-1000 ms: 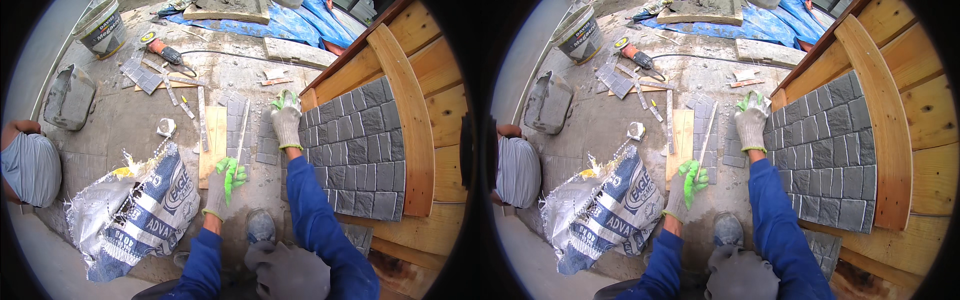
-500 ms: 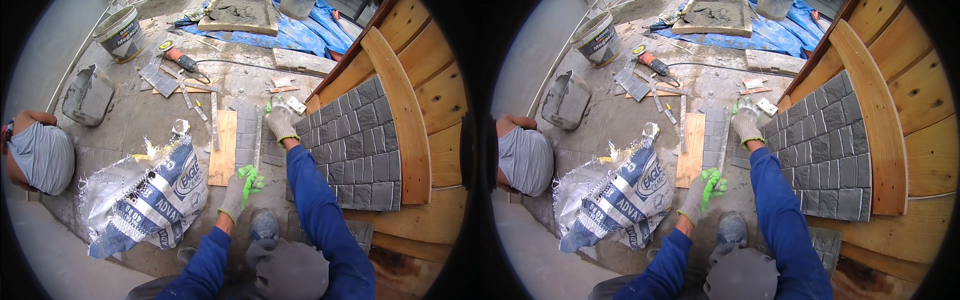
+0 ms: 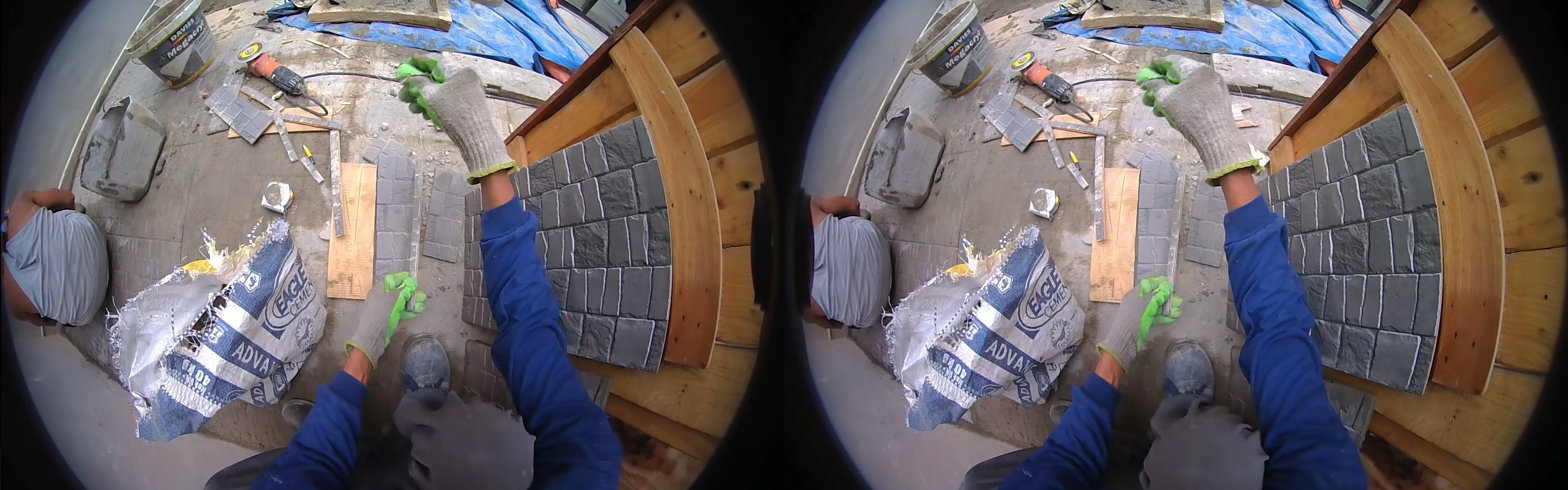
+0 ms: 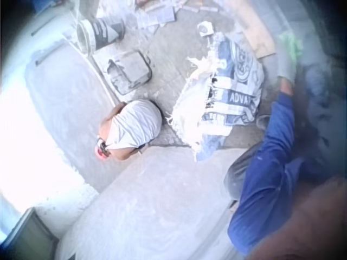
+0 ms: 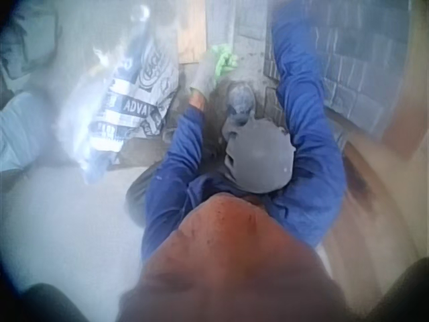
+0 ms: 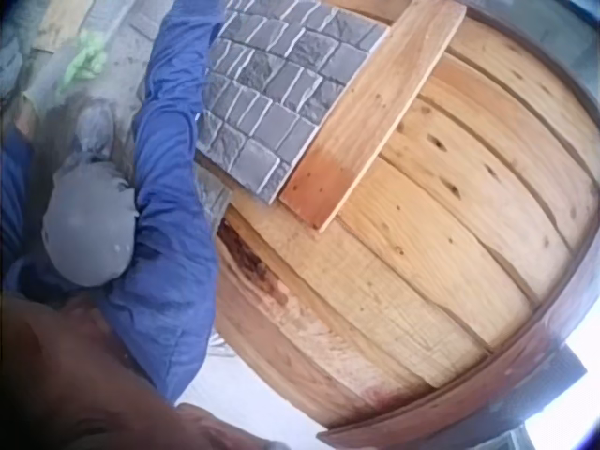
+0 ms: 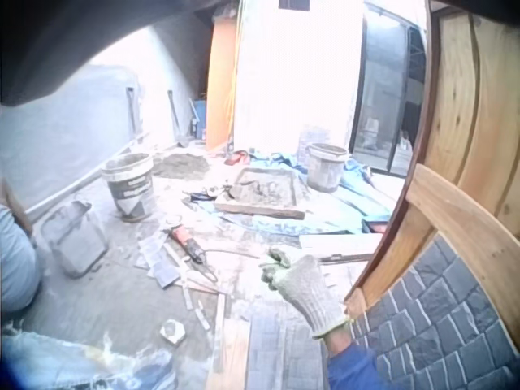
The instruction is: The person retrieves stone-like tiles from a bag and places them onto a prepared surface. They handle the tiles one at a time, arranging them in rows while another worker is visible nearby.
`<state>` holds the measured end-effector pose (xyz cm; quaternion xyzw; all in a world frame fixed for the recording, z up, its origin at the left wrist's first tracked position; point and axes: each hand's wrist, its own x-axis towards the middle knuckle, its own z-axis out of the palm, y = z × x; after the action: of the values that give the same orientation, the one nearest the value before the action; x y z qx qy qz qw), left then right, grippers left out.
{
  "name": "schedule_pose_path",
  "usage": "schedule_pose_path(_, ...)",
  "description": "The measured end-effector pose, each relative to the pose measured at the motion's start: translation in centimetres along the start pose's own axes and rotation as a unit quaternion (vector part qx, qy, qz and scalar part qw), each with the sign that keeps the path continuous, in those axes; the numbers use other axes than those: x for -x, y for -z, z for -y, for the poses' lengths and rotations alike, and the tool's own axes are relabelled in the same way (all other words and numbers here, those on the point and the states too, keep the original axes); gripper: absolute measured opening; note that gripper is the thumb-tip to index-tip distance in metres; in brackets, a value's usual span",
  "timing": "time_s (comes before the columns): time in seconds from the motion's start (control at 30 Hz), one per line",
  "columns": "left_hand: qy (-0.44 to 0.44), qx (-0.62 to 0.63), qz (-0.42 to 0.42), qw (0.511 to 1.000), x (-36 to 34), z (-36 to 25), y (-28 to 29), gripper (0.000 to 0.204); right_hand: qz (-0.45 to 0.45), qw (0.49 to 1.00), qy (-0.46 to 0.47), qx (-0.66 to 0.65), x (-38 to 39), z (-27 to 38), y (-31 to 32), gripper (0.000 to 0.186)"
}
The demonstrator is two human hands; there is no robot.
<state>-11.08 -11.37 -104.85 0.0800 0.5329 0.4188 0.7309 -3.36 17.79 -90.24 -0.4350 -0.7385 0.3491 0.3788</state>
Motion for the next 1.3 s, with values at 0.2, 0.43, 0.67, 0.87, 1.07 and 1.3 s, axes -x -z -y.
schedule_pose_path(0.2, -0.008, 0.035, -0.007, 0.999, -0.4, 1.0, 0.7, 0.031, 0.29, 0.878, 0.086, 0.371, 3.1, -7.3, -11.7, 0.035)
schedule_pose_path(0.43, 0.008, 0.033, -0.016, 0.999, -0.9, 2.1, 1.3, 0.027, 0.147, 0.888, -0.072, 0.43, 0.8, -13.3, -12.5, 0.06)
schedule_pose_path(0.67, 0.027, -0.109, 0.012, 0.994, 0.5, -2.0, -0.7, 0.026, 0.185, 0.858, -0.081, 0.472, -0.3, -10.6, -12.7, 0.073)
schedule_pose_path(0.87, -0.013, -0.215, 0.05, 0.975, 3.7, -6.0, -1.8, 0.033, 0.193, 0.853, -0.131, 0.467, 0.1, -14.3, -10.7, 0.062)
schedule_pose_path(1.07, -0.205, -0.786, 0.016, 0.583, 11.4, -8.3, -0.2, 0.026, 0.145, 0.883, -0.129, 0.428, 1.8, -16.8, -9.2, 0.074)
schedule_pose_path(1.3, -0.21, -0.838, -0.038, 0.502, 27.8, -20.1, 1.2, 0.022, 0.15, 0.978, 0.022, -0.142, 9.5, 2.0, -3.8, 0.051)
